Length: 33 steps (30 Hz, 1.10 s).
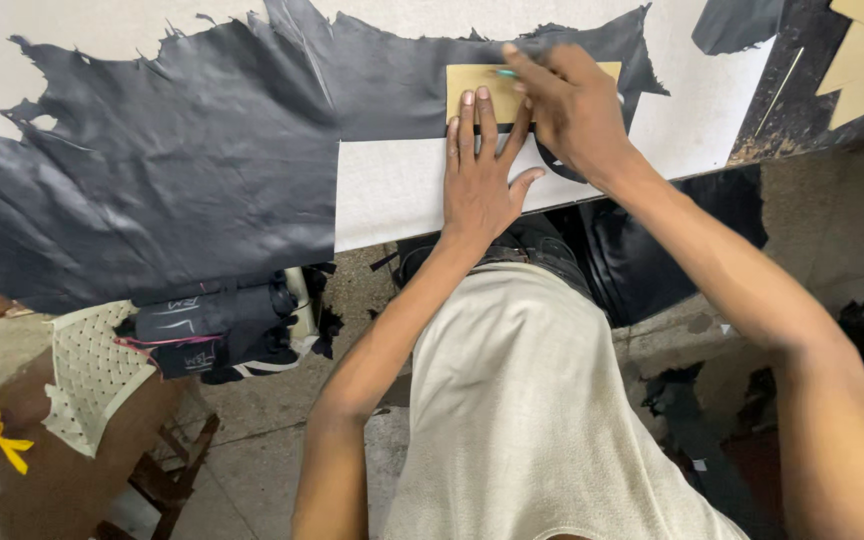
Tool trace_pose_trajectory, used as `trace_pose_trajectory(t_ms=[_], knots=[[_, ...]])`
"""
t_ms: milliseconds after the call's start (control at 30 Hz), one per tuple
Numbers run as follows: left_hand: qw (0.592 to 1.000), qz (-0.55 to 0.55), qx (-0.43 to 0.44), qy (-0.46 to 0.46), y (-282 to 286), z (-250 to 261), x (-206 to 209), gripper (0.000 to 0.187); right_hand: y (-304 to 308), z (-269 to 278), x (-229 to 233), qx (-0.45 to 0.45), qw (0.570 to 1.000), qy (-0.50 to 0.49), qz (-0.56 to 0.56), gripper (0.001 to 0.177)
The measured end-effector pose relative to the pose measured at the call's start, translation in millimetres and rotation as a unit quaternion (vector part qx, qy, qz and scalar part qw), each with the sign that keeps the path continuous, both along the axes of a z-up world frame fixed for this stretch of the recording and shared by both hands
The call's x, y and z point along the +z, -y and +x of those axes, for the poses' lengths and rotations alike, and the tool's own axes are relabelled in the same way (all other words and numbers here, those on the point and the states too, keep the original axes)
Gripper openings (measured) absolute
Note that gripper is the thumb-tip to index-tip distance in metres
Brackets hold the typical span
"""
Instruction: The person places cardboard templates onto a large sheet of black leather and uses a utility knife to cut along the template edges. The person repeatedly repositions the templates and cuts multiple leather pieces on a work table.
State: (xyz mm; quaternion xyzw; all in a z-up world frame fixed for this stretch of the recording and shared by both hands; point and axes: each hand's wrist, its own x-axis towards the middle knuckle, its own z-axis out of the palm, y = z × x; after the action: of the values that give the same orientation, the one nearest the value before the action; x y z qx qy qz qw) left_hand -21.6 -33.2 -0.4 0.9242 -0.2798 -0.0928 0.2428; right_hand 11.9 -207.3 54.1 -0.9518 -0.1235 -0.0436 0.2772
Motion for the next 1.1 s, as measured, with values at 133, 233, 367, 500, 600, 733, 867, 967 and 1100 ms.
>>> trace_pose_trajectory(t_ms=[133, 233, 367, 500, 600, 733, 867, 967, 1100], knots=[[0.999, 0.035, -0.016, 0.000, 5.8, 0.6, -7.5, 0.076, -10.2, 45.4, -10.9, 0.120, 0.990, 0.034, -0.060, 0.050], [1.000, 0.023, -0.001, 0.007, 4.5, -2.5, -8.0, 0.074, -15.2, 53.4, -13.0, 0.132, 0.988, 0.034, -0.067, 0.044], [0.998, 0.036, 0.005, -0.045, 9.9, 3.6, -1.0, 0.071, -24.6, 55.2, -14.0, 0.108, 0.987, 0.044, -0.107, 0.049], [0.991, 0.093, -0.008, -0.093, 15.8, 2.4, 8.4, 0.071, -8.1, 38.6, -20.9, 0.112, 0.986, 0.025, -0.121, 0.046], [0.994, 0.099, 0.011, -0.048, 18.5, 3.2, 17.5, 0.071, 39.7, 23.2, -16.0, 0.101, 0.986, 0.008, -0.130, 0.051], [0.993, 0.115, 0.028, -0.020, 25.2, 2.1, 30.7, 0.081, 133.2, -16.8, 9.1, 0.064, 0.983, -0.010, -0.173, 0.055], [0.988, 0.153, 0.017, 0.012, 34.1, 6.6, 44.3, 0.083, 146.0, -46.4, 6.6, -0.036, 0.992, -0.029, -0.115, 0.049], [0.981, 0.195, 0.001, 0.022, 41.5, 14.1, 53.6, 0.087, 116.1, -66.9, 5.4, -0.173, 0.981, -0.021, 0.088, 0.029], [0.956, 0.286, -0.042, 0.051, 52.6, 18.6, 64.6, 0.095, 67.1, -81.4, 2.1, -0.284, 0.940, -0.029, 0.185, 0.027]])
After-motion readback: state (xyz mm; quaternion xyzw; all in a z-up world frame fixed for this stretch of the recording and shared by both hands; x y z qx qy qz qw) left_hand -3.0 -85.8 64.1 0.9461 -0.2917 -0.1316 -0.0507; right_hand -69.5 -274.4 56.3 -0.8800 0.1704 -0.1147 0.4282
